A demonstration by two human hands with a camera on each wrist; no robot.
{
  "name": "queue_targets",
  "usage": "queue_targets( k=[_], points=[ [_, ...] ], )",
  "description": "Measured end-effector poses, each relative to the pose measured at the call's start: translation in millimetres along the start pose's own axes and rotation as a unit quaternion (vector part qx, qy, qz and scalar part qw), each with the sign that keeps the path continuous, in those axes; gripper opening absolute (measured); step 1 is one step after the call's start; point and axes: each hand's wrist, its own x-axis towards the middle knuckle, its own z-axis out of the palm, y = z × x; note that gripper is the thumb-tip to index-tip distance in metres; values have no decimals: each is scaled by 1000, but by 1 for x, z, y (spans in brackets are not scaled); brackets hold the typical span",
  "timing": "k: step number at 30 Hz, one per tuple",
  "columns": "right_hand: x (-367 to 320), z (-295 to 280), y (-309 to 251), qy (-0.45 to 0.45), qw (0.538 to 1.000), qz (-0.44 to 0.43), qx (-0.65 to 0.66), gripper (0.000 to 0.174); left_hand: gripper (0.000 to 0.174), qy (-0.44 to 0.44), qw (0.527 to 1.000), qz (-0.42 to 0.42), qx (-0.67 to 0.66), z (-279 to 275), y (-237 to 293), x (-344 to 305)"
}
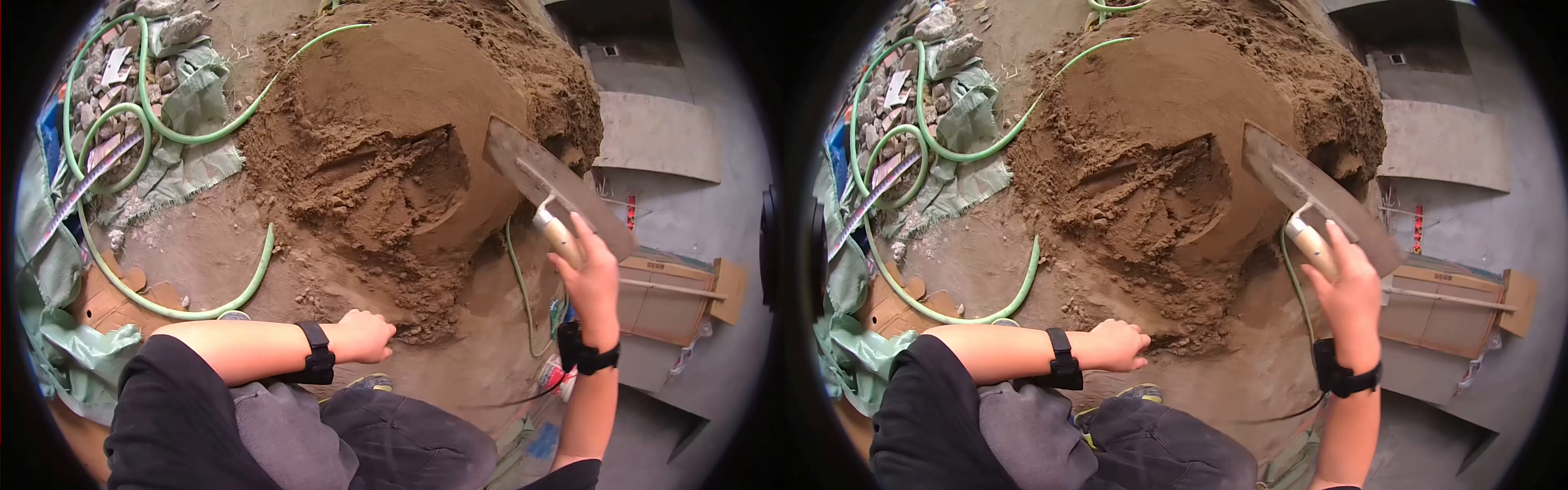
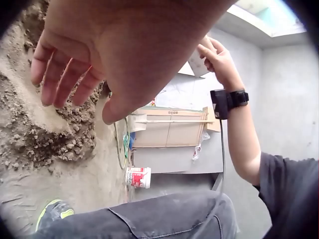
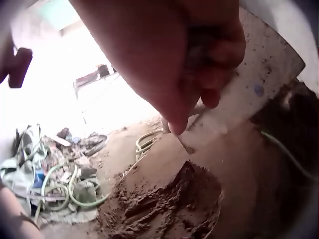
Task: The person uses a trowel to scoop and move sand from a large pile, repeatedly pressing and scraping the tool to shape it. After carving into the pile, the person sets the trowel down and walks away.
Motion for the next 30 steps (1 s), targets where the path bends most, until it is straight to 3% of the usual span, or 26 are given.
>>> queue_targets(
  k=[1, 3, 7, 9, 10, 11, 19, 30],
  points=[
    [10, -13, 1, -5, 999, -13, -34, 57, 40, 6, 1000, 3, -9, -1, 1, 2],
    [28, -32, -6, -52, 997, -10, -48, 45, 37, 1, 991, 50, 124, 4, 6, 5],
    [55, -47, -15, -109, 991, -43, -72, 38, 36, -14, 988, 74, 133, 11, 6, 5],
    [65, -47, -23, -147, 981, -59, -109, 38, 36, -85, 987, 61, 119, 15, 5, 5],
    [70, -44, -26, -167, 978, -58, -115, 39, 25, -80, 990, 50, 103, 16, 6, 2],
    [73, -41, -29, -186, 974, -55, -120, 40, 25, -79, 990, 53, 100, 16, 6, 0],
    [93, -19, -56, -185, 967, -80, -155, 35, 34, -121, 982, 41, 136, 17, 0, 0],
    [102, 3, -78, -184, 951, -91, -231, 24, 34, -101, 982, 49, 151, 14, -5, 1]
  ],
)
